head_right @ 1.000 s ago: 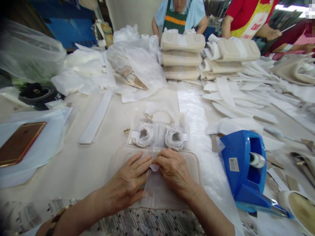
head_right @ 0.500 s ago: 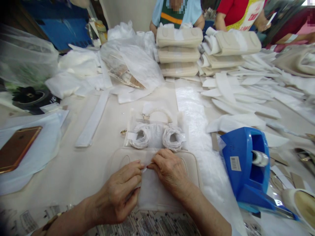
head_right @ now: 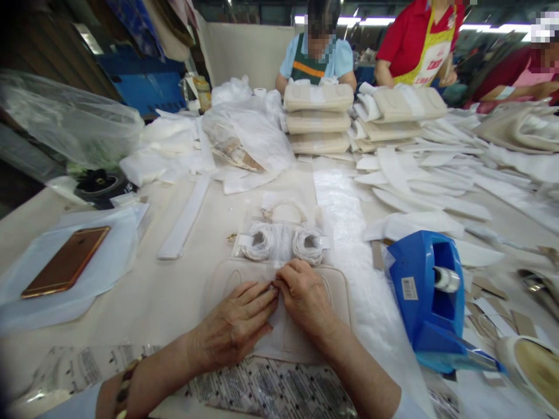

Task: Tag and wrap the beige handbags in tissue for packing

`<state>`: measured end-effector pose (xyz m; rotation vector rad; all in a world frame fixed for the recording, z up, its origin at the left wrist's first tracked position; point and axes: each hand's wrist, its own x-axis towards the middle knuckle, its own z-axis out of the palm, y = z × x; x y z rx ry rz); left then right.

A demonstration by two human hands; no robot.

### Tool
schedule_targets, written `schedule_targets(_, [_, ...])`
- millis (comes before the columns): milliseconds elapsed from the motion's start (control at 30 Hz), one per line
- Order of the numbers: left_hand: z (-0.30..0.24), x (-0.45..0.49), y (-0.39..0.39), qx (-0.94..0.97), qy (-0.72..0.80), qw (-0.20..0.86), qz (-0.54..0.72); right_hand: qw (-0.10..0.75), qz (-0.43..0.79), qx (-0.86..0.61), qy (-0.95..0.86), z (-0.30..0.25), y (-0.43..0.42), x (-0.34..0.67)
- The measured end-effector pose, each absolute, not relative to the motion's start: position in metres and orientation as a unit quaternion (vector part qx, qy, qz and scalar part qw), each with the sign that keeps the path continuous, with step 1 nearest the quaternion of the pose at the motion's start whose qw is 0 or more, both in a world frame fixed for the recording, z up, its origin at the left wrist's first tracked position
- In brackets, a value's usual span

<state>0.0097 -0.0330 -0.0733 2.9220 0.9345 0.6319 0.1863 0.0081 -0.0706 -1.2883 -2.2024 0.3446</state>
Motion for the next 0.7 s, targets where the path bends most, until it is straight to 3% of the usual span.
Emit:
schedule_targets(200, [-0.075, 0.008, -0.034, 0.929, 0.313, -0.004, 0.197, 0.375, -0.005, -0.478, -0.794, -0.05, -0.027, 0.213])
schedule_targets(367, [-0.074, 0.008, -0.034, 0.925, 0.31, -0.012, 0.22, 0.38, -0.187, -0.662, -0.619, -0.027, -0.06, 0.31])
schedule_targets(500, [-0.076, 0.01, -0.034, 0.911, 0.3, -0.023, 0.28, 0.374, -0.058, -0.808, -0.451, -0.026, -0.073, 0.378])
schedule_targets(700, [-0.083, 0.014, -0.029, 0.896, 0.285, -0.043, 0.338, 0.418, 0.123, -0.817, -0.378, -0.026, -0.069, 0.382])
